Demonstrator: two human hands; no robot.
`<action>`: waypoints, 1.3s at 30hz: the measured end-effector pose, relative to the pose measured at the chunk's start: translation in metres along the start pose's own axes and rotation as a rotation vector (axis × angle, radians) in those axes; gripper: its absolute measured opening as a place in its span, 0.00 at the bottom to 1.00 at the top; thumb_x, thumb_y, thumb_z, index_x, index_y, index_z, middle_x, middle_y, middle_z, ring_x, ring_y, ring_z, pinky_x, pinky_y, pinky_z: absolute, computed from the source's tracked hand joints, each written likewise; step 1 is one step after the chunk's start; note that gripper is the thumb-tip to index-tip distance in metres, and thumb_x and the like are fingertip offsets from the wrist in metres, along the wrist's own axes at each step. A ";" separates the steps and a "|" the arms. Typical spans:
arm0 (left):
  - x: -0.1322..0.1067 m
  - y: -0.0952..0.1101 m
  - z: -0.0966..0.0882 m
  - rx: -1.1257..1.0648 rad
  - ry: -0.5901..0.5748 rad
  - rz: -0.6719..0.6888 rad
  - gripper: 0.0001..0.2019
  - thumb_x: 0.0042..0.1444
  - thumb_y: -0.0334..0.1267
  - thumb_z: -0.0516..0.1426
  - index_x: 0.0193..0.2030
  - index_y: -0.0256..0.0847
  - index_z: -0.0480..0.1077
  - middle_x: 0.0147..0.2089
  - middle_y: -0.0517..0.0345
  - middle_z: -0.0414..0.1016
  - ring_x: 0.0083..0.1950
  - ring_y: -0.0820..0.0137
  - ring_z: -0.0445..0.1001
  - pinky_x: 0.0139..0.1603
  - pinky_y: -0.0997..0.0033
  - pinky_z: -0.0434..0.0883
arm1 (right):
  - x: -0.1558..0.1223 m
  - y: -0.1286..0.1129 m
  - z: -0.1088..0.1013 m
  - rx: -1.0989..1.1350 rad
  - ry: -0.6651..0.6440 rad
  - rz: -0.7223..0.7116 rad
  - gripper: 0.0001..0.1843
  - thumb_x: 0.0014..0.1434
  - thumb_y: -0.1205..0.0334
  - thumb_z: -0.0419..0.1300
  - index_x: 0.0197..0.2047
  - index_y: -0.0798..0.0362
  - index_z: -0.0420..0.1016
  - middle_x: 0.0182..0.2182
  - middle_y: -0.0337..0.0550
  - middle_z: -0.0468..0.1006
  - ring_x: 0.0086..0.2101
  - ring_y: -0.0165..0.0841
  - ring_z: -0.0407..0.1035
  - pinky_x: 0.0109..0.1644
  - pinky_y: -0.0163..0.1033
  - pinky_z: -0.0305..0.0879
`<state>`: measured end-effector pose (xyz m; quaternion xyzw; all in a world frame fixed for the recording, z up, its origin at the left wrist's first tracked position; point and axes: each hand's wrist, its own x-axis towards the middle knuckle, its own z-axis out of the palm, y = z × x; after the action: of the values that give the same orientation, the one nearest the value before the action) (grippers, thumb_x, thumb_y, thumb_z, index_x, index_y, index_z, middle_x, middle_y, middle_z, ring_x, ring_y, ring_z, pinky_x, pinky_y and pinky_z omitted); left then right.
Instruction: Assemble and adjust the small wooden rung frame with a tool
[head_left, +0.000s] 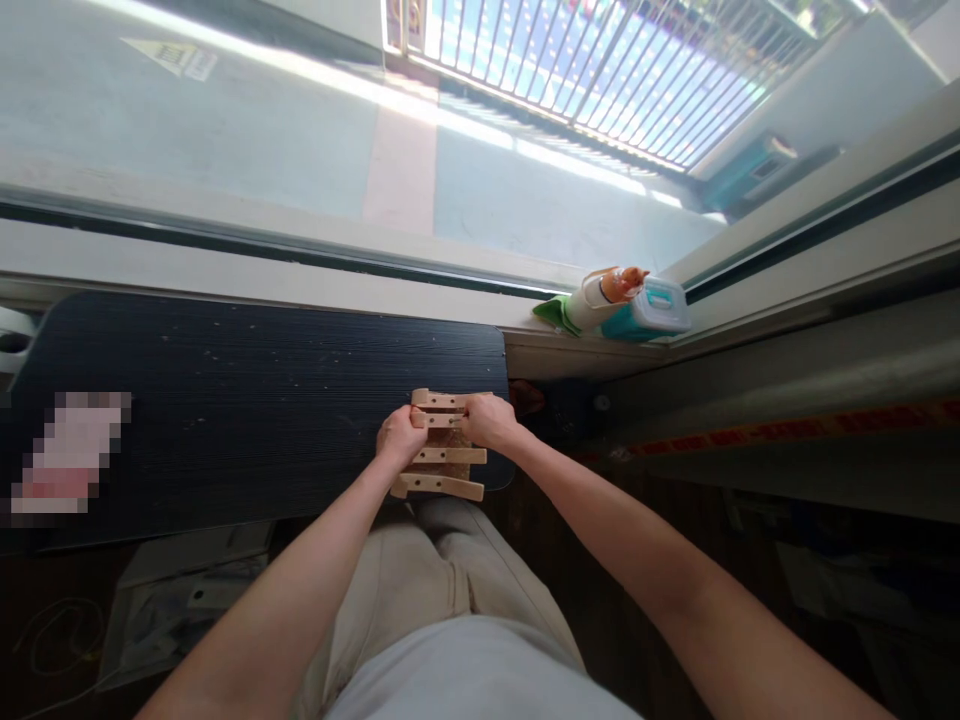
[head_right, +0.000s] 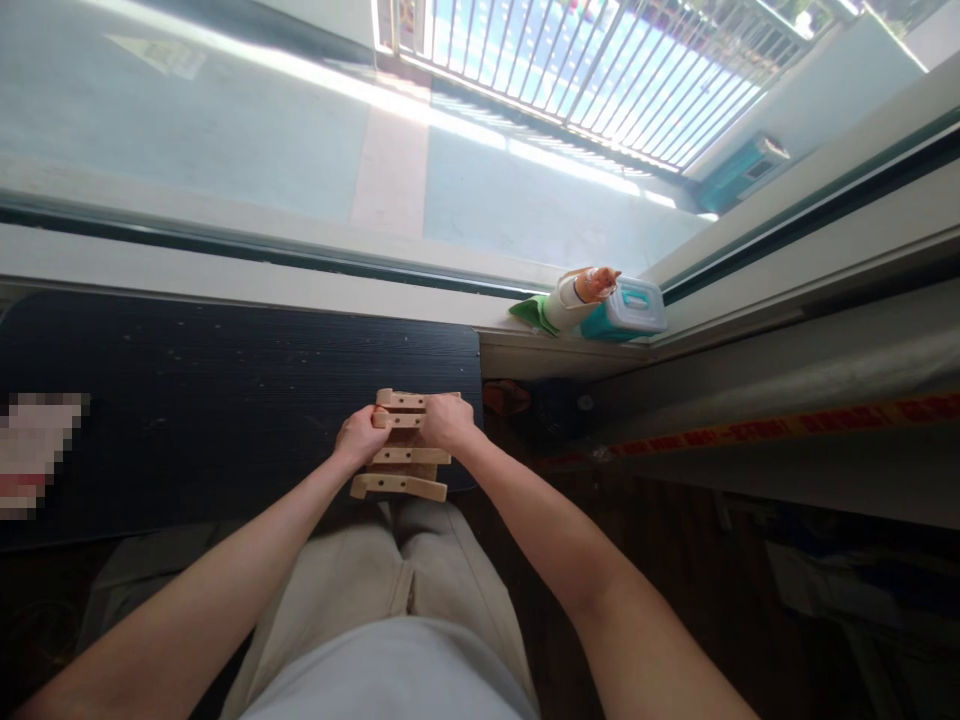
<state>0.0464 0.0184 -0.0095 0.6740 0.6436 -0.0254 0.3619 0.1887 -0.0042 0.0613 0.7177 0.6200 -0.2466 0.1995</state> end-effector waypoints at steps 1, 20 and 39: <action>0.000 0.000 0.000 0.001 0.001 0.003 0.12 0.49 0.42 0.49 0.36 0.42 0.70 0.37 0.49 0.76 0.39 0.62 0.73 0.33 0.71 0.64 | 0.000 0.002 0.000 0.019 -0.019 0.035 0.14 0.54 0.62 0.51 0.41 0.55 0.73 0.39 0.51 0.76 0.38 0.36 0.70 0.38 0.36 0.64; -0.002 -0.007 0.005 0.070 0.007 0.064 0.13 0.52 0.42 0.47 0.40 0.42 0.67 0.40 0.53 0.73 0.41 0.65 0.72 0.37 0.72 0.65 | -0.001 -0.008 -0.003 -0.008 0.082 -0.022 0.14 0.53 0.63 0.50 0.37 0.56 0.75 0.35 0.52 0.77 0.37 0.38 0.71 0.37 0.37 0.65; 0.011 -0.016 -0.010 0.265 -0.128 0.365 0.15 0.54 0.39 0.47 0.46 0.51 0.69 0.44 0.57 0.73 0.42 0.69 0.71 0.40 0.71 0.65 | -0.019 -0.003 -0.008 -0.078 0.096 -0.165 0.15 0.56 0.68 0.49 0.44 0.53 0.71 0.40 0.50 0.74 0.39 0.35 0.69 0.40 0.37 0.63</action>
<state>0.0297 0.0318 -0.0152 0.8178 0.4778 -0.0865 0.3089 0.1841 -0.0141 0.0788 0.6670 0.6948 -0.2030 0.1763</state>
